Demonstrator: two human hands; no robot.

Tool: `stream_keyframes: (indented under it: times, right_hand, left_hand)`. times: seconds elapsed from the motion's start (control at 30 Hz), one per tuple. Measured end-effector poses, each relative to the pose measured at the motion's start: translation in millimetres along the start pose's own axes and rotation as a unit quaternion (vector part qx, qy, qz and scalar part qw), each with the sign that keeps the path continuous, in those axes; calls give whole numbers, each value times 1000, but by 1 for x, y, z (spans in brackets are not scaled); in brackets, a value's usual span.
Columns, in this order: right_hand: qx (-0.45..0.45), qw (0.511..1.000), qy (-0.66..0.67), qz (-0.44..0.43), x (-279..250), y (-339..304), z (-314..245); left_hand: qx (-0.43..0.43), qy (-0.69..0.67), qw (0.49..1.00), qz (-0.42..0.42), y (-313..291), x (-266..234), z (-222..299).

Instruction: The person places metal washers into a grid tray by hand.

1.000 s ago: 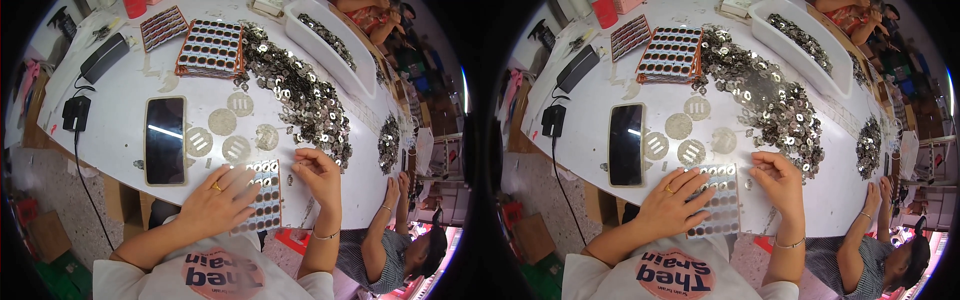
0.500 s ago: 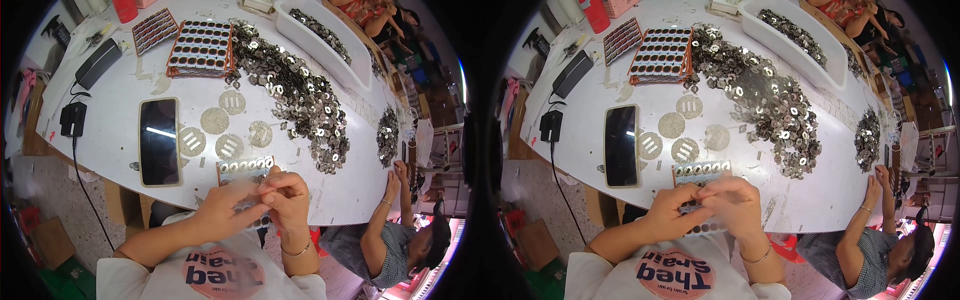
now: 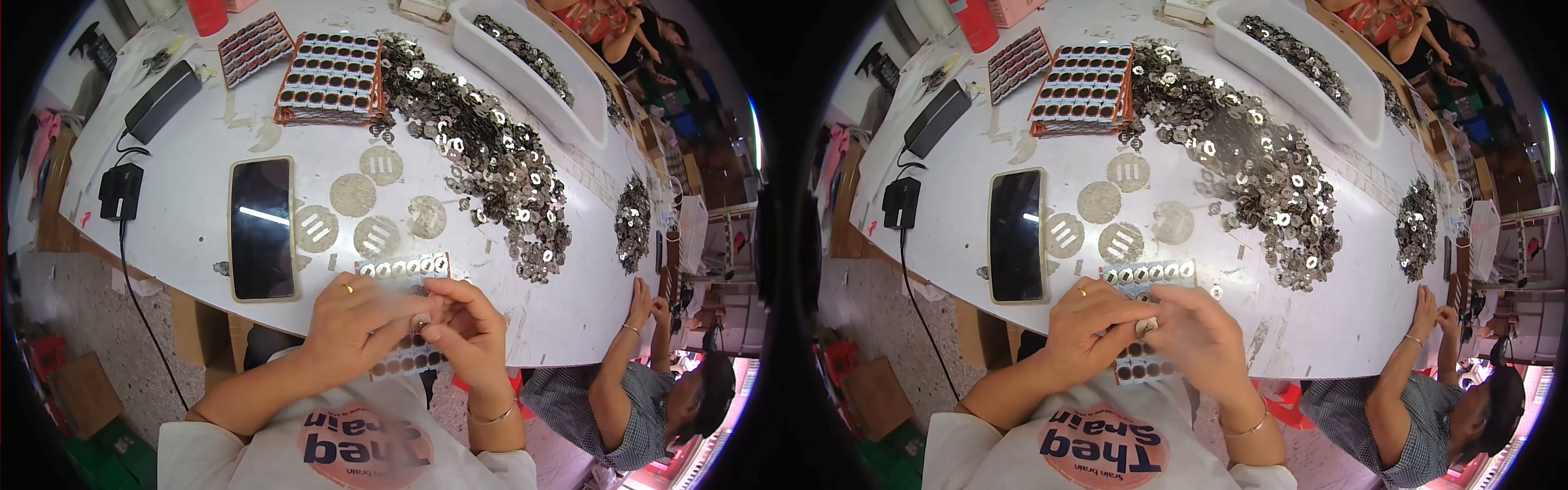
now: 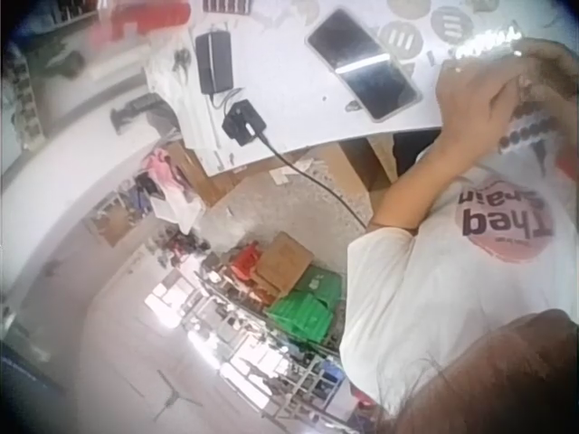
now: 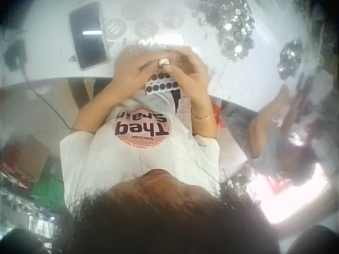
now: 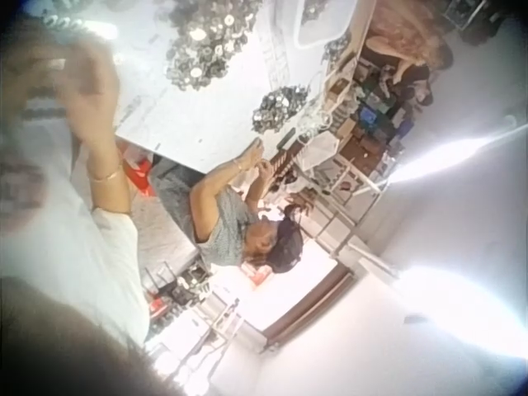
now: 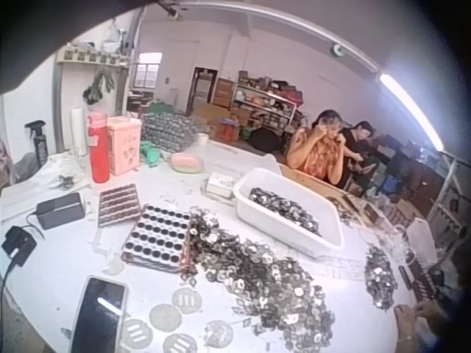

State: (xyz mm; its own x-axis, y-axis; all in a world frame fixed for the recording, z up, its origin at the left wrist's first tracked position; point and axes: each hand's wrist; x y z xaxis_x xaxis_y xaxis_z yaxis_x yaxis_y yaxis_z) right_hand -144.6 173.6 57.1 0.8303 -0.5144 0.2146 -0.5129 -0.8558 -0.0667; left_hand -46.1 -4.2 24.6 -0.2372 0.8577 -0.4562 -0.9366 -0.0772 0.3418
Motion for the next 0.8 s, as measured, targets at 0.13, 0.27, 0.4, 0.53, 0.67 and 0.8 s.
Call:
stream_keyframes:
  times: [0.13,0.27,0.4,0.53,0.67,0.8]
  right_hand:
    - [-9,998,-54,16,7,-1,4]
    - [27,999,-21,38,4,-3,4]
    - [-18,980,-191,45,-5,-2,4]
    - [-15,965,-259,37,-3,-3,-3]
    - [-67,945,-316,46,2,3,-7]
    - [-98,931,-348,50,6,5,-9]
  left_hand:
    - [38,100,994,35,-1,2,-3]
    - [36,92,994,47,-3,6,-4]
    - [-57,-91,994,9,0,6,10]
    - [-200,-239,948,-71,0,-4,12]
    - [-219,-319,919,-75,-3,0,7]
    - [-193,-479,856,-18,-2,5,6]
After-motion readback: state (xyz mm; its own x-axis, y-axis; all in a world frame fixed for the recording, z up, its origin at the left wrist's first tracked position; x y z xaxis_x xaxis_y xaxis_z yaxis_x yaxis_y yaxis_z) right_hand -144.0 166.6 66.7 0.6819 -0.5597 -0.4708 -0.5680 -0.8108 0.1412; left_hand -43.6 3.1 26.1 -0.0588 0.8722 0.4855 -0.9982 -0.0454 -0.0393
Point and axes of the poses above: each hand's wrist, its own y-axis towards the middle knuckle, its own x-axis out of the palm, z = x × y, and after that the axes turned 12 degrees about -z, right-handed
